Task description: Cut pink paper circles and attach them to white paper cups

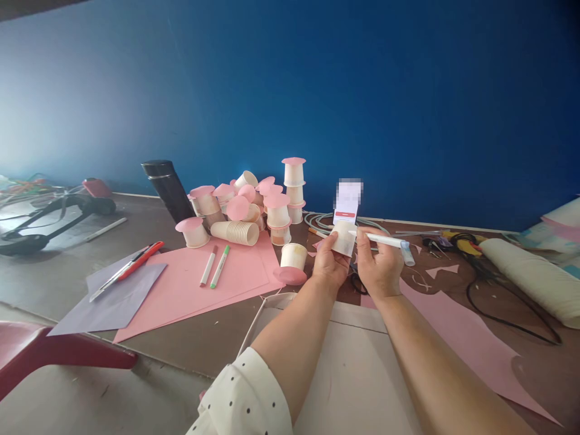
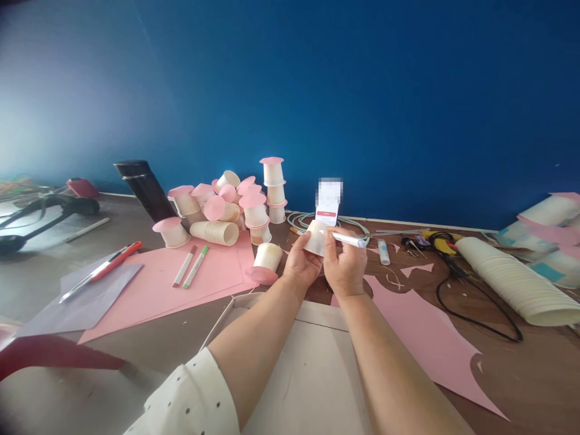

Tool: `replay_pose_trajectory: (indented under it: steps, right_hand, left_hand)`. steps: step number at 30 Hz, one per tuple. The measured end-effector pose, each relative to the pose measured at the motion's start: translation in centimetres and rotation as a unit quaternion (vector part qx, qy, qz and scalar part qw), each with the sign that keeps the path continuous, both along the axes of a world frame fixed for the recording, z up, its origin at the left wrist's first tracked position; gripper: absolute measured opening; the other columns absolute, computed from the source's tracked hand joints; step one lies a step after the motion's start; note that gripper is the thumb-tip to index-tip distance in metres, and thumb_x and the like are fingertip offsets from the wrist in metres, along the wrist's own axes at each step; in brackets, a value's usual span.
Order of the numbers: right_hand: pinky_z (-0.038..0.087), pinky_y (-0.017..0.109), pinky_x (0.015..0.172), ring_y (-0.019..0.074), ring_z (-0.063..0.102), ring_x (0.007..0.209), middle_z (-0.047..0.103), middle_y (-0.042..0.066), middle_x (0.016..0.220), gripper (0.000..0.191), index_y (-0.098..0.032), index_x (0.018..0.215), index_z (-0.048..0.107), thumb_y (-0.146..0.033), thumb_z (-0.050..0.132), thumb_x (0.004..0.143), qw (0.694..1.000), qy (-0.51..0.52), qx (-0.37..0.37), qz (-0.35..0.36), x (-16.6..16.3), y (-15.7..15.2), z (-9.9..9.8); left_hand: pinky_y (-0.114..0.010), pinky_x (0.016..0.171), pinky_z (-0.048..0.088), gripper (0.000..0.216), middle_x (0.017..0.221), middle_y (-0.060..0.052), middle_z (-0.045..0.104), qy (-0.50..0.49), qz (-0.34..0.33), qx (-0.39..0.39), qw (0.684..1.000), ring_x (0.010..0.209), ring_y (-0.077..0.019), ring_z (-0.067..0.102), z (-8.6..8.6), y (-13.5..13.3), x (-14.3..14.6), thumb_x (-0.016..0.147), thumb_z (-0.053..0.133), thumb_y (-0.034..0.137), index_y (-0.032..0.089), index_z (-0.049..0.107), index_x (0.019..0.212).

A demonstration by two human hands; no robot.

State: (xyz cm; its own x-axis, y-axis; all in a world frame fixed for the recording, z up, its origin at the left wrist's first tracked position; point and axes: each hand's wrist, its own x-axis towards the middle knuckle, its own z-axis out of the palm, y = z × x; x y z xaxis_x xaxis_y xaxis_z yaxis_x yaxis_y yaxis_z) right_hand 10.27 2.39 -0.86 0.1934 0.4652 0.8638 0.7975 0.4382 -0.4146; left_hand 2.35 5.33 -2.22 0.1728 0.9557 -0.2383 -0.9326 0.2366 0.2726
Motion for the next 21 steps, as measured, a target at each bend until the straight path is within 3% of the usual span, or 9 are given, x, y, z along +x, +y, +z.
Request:
replay_pose_trajectory:
  steps: [21]
  right_hand:
    - [0.048, 0.037, 0.082, 0.0239, 0.065, 0.088, 0.072, 0.01, 0.093, 0.023, -0.017, 0.092, 0.068, -0.031, 0.051, 0.089, 1.0, -0.009, 0.0, -0.003, 0.02, -0.07, 0.26]
  left_hand:
    - [-0.02, 0.069, 0.053, 0.011, 0.085, -0.007, 0.07, 0.014, -0.005, -0.005, 1.0, 0.073, -0.013, 0.067, 0.65, -0.53, 0.12, 0.077, 0.061, 0.011, 0.012, 0.065, 0.088]
